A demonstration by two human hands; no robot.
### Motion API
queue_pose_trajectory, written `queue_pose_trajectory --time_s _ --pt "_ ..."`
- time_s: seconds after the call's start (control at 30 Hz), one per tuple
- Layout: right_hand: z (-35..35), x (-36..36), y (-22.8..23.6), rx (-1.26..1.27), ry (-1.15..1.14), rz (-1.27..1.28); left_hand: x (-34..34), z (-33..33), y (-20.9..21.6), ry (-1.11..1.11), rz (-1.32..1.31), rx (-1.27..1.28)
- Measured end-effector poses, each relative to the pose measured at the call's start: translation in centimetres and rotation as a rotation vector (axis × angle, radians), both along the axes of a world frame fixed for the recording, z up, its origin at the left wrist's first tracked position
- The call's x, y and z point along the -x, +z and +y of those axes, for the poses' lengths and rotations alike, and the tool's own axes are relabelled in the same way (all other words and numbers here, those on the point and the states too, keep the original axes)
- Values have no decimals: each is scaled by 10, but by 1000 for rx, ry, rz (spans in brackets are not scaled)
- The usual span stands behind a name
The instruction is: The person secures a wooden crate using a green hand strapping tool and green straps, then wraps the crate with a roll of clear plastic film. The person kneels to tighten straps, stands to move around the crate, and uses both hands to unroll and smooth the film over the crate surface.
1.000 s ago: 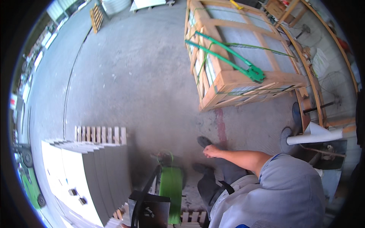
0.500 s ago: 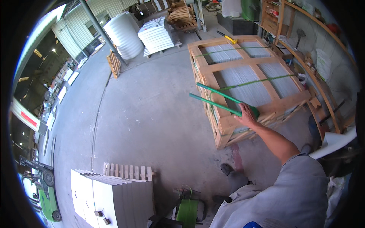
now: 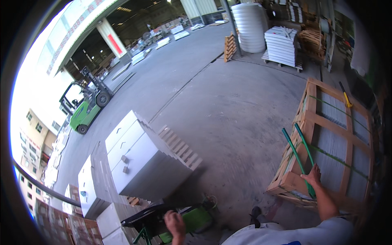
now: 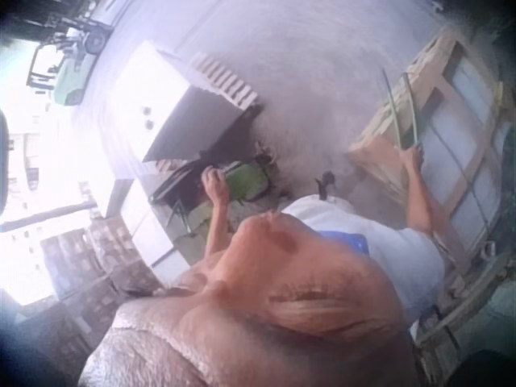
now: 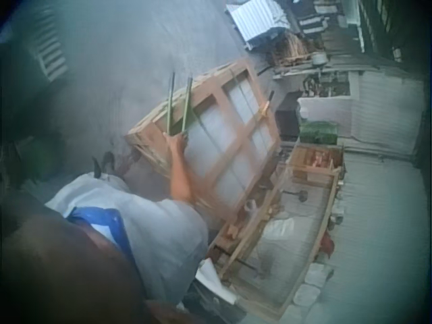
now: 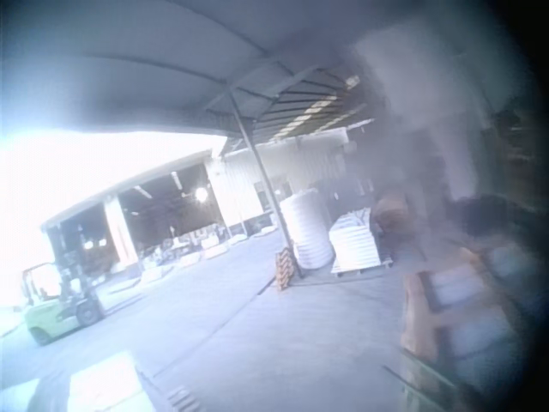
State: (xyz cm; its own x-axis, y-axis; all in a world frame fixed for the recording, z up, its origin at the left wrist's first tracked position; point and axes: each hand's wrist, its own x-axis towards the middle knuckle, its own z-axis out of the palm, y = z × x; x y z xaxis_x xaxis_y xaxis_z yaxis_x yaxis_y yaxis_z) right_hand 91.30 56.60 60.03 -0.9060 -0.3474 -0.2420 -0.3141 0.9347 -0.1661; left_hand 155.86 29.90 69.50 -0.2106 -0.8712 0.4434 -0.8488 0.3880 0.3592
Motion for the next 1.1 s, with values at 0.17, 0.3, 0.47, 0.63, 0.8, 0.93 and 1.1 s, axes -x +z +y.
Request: queue_pose_trajectory --time_s 0.17,0.3,0.47,0.63,0.8,0.93,1.1 --pt "1 20 1 29 18 -104 59 79 -53 -156 109 -413" --pt "6 11 6 171 111 -122 73 113 -66 -217 178 -547" --pt "-9 -63 34 327 415 -257 94 119 -38 -316 156 -493" --pt "-65 -183 72 187 965 -481 134 102 8 -640 182 -195" --pt "-113 -304 94 212 1672 -417 97 87 23 -565 -254 -238" --pt "-150 -384 112 168 2024 -435 16 102 19 -359 -382 -770" --pt "-169 -466 133 463 2234 -341 -81 140 3 -10 -246 -806"
